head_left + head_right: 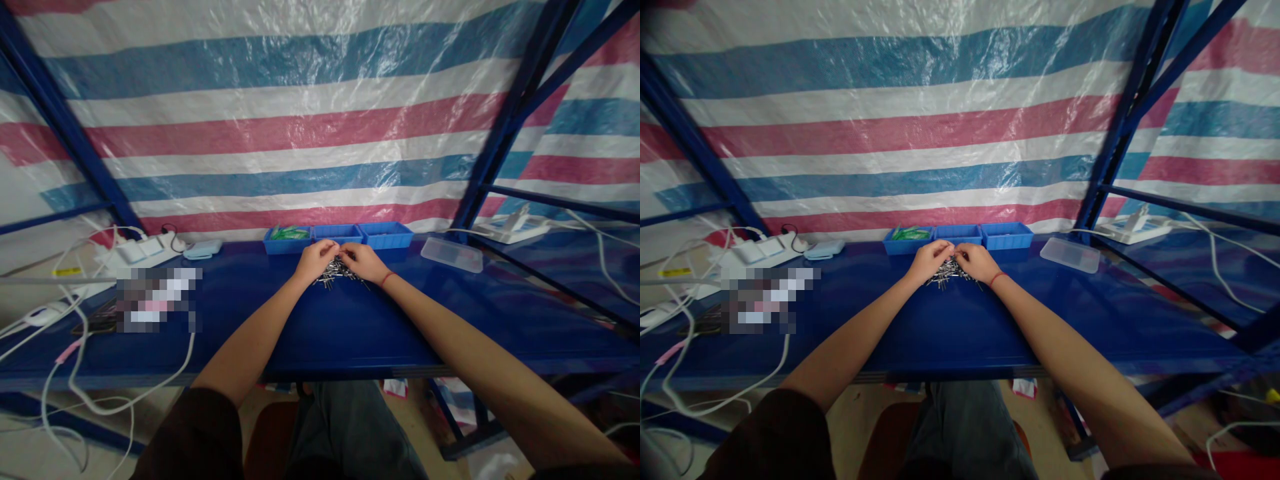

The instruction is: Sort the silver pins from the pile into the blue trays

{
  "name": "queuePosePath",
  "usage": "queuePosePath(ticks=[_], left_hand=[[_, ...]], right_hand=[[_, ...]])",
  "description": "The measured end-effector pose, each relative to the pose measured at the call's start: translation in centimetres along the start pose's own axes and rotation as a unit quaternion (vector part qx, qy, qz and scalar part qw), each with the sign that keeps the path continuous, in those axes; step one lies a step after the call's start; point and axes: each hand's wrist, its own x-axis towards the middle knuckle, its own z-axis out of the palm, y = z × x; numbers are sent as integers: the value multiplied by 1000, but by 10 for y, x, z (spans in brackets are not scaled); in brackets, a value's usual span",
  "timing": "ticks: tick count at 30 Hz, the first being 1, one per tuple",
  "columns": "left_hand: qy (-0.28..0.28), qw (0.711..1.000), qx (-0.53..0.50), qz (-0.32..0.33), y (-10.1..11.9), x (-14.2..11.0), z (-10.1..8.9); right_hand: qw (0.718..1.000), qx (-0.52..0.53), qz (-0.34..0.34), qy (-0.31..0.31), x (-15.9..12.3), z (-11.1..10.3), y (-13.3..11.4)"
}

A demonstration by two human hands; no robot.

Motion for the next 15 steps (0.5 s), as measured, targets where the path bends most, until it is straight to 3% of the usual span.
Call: queuePosePath(ticks=[15], left_hand=[[23,1000,12,-5,2,0,-2]], right_hand=[[999,24,19,-17,-1,0,-7]])
